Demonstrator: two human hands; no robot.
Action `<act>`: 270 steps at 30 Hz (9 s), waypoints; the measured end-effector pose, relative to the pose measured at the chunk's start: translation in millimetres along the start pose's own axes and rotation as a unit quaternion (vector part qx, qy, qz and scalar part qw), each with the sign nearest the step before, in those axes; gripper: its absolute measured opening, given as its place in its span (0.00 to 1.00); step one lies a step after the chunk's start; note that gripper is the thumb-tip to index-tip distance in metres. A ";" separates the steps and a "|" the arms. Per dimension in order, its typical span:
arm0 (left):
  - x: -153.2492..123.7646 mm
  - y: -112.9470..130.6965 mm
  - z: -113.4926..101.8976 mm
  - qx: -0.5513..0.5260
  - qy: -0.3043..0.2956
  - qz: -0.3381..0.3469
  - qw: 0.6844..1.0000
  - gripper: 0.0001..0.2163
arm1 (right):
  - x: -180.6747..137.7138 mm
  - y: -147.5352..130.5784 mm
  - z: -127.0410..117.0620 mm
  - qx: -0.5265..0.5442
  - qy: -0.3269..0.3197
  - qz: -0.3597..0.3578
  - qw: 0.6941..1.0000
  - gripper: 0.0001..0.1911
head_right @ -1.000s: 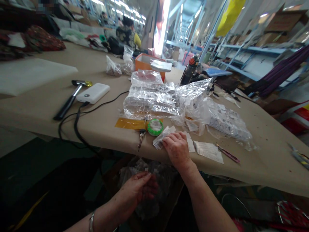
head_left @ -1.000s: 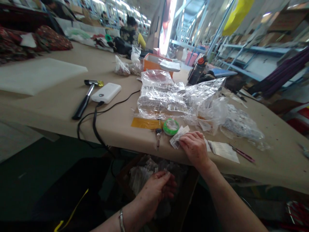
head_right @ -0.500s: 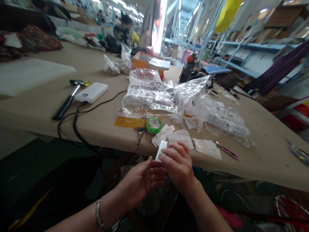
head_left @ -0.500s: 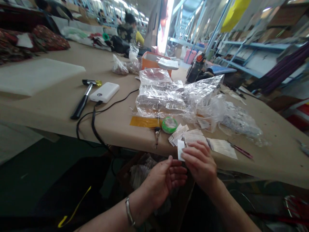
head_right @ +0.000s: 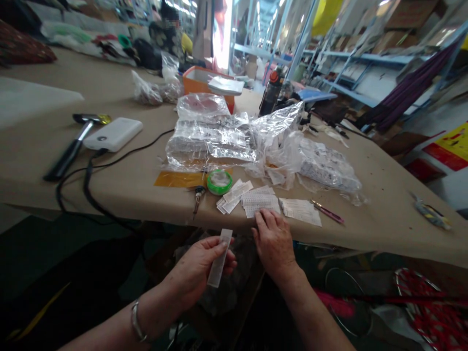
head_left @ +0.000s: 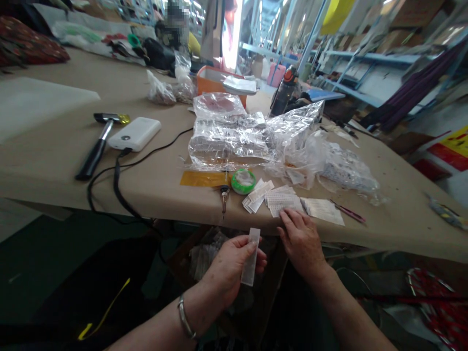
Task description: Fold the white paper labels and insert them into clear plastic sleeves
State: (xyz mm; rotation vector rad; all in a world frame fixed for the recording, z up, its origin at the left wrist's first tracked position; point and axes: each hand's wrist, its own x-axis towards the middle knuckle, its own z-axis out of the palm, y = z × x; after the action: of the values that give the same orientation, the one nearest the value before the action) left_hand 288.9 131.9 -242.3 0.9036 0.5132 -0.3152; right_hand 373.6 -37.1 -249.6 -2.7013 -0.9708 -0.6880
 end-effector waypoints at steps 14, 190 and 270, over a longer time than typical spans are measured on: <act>4.3 -2.6 4.2 0.010 0.003 -0.047 0.999 0.06 | 12.2 4.5 -2.9 0.013 0.019 0.008 1.000 0.11; -37.5 -14.6 -31.7 -0.032 -0.113 -0.078 0.990 0.08 | -19.5 -75.5 -15.9 0.298 -0.123 -0.030 0.946 0.15; -3.8 24.1 -80.9 0.394 0.166 0.324 0.844 0.12 | 47.0 -45.8 0.0 0.169 0.014 0.000 0.986 0.09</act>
State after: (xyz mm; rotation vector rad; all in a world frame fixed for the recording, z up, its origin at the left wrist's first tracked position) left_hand 273.6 211.6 -265.6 1.8941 0.3520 0.2969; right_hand 376.1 24.0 -225.9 -2.3897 -0.9821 -0.5052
